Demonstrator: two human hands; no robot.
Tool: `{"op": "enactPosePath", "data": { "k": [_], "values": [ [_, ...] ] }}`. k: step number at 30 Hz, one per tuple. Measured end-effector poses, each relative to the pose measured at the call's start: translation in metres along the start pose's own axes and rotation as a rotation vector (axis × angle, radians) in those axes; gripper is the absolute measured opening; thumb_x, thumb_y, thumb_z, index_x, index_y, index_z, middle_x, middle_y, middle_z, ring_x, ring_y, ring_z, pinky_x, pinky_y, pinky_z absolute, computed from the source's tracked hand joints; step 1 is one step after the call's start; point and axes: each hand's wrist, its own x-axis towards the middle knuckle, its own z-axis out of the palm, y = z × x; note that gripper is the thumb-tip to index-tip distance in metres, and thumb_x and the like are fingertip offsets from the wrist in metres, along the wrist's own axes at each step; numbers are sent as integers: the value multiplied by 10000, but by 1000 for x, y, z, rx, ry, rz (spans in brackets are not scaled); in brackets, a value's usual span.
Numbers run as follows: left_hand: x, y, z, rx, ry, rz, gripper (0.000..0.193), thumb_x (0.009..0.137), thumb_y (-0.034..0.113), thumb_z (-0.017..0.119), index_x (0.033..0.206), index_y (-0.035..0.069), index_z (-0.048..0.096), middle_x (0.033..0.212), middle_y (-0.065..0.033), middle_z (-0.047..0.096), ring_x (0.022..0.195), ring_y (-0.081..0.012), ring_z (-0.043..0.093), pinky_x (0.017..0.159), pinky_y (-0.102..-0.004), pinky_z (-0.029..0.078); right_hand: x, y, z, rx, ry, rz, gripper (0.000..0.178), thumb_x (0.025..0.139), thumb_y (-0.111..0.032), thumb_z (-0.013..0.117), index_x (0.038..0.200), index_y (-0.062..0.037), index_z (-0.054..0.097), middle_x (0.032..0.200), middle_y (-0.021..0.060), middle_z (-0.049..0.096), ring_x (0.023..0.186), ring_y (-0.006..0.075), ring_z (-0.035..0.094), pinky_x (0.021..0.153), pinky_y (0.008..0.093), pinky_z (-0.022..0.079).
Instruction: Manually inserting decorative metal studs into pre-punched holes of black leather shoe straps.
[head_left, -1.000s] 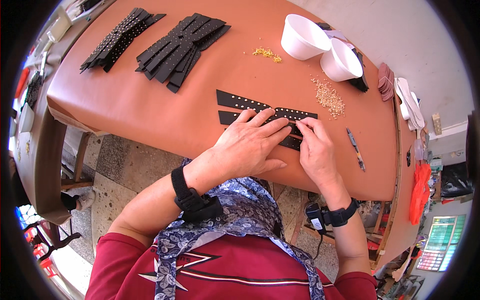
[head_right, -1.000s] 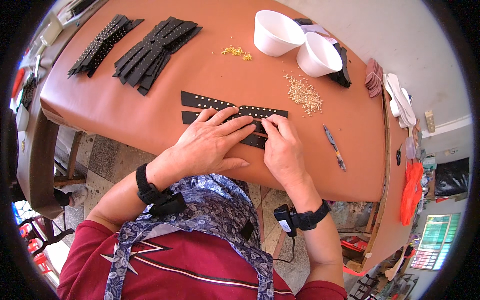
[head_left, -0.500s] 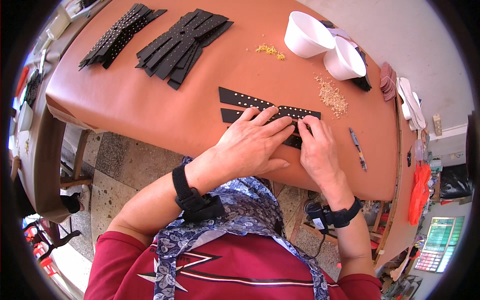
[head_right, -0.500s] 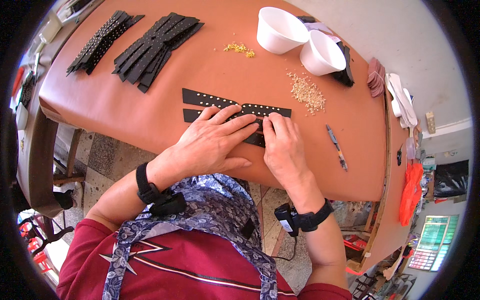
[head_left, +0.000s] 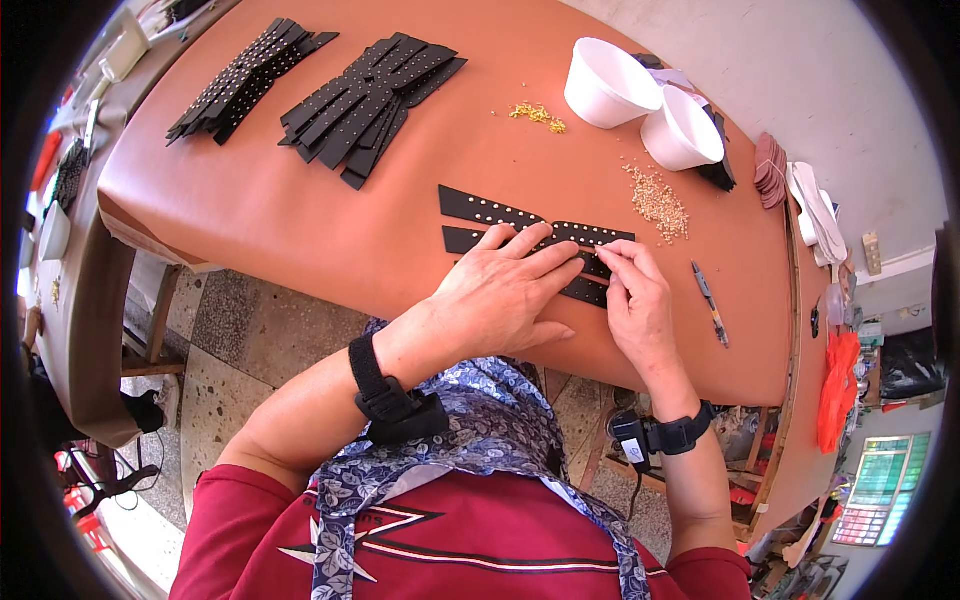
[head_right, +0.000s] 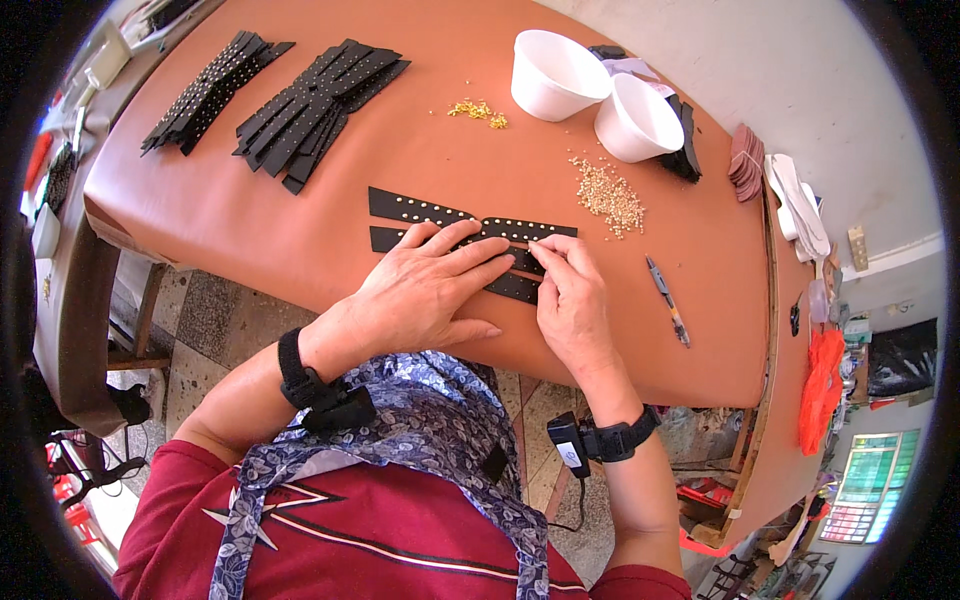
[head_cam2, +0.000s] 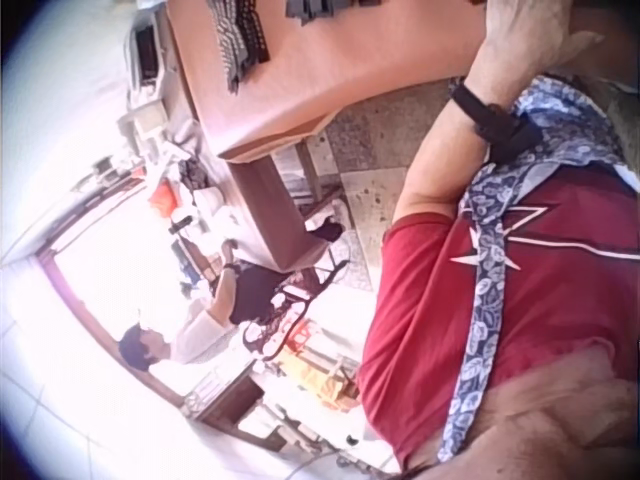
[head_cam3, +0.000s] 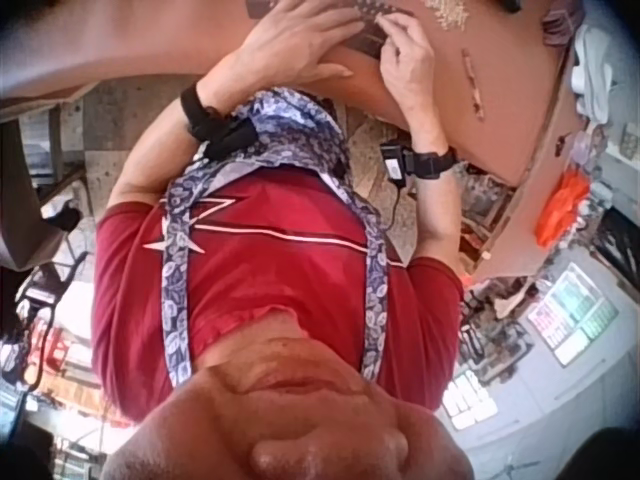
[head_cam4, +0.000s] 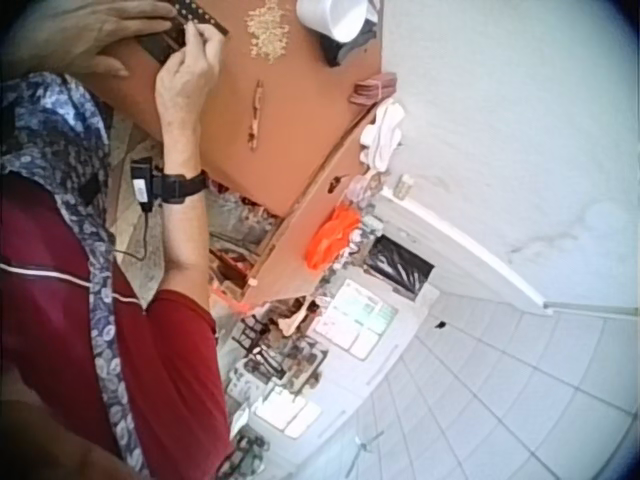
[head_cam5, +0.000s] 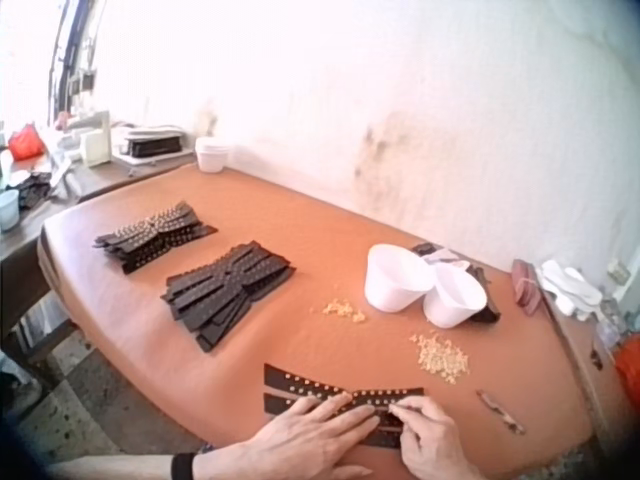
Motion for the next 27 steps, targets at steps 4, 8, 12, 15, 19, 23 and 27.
{"op": "enactPosePath", "data": {
  "k": [4,8,12,15,19,23,27],
  "values": [
    [1,1,0,3,-4,1,720,854,550,698,1413,114,571,1490,-71,516,1425,-320,404,1139,-524,334,-1,4,1,-73,1,-63,333,844,99,565,1151,44,683,1150,137,631,1034,316,649,901,395,542],
    [1,-1,1,5,-3,-5,723,855,555,696,1416,117,568,1493,-68,514,1428,-317,401,1144,-524,332,-2,2,2,-230,-16,-135,319,843,70,597,1149,38,685,1160,135,626,1039,326,637,904,415,536],
    [1,0,1,9,-2,-5,728,853,559,696,1419,120,566,1496,-64,512,1431,-314,399,1147,-526,332,-3,2,3,-369,-15,-228,311,841,54,612,1142,42,686,1170,140,622,1044,330,632,910,424,533],
    [1,0,1,14,-11,-7,727,853,556,696,1423,124,565,1498,-63,510,1431,-315,399,1146,-528,335,-2,1,3,-357,-21,-221,308,839,56,612,1138,45,688,1167,141,623,1045,329,632,911,424,533],
    [2,0,-1,4,-20,-4,726,852,547,700,1425,123,563,1500,-62,509,1432,-315,398,1145,-533,336,-1,2,2,-214,-15,-137,299,843,65,607,1129,46,693,1139,142,633,1034,322,639,897,413,539],
    [1,1,1,2,-20,0,725,850,533,709,1424,114,561,1499,-62,511,1432,-314,397,1141,-537,338,2,2,1,-68,0,-66,280,864,76,592,1125,52,691,1116,150,641,1014,317,654,875,396,547],
    [1,1,1,-6,-22,-3,727,846,528,715,1422,111,562,1494,-63,516,1431,-314,397,1140,-535,338,2,-2,1,-32,2,-35,259,893,79,577,1128,61,685,1108,158,642,999,313,667,859,379,551]
  ]
}}
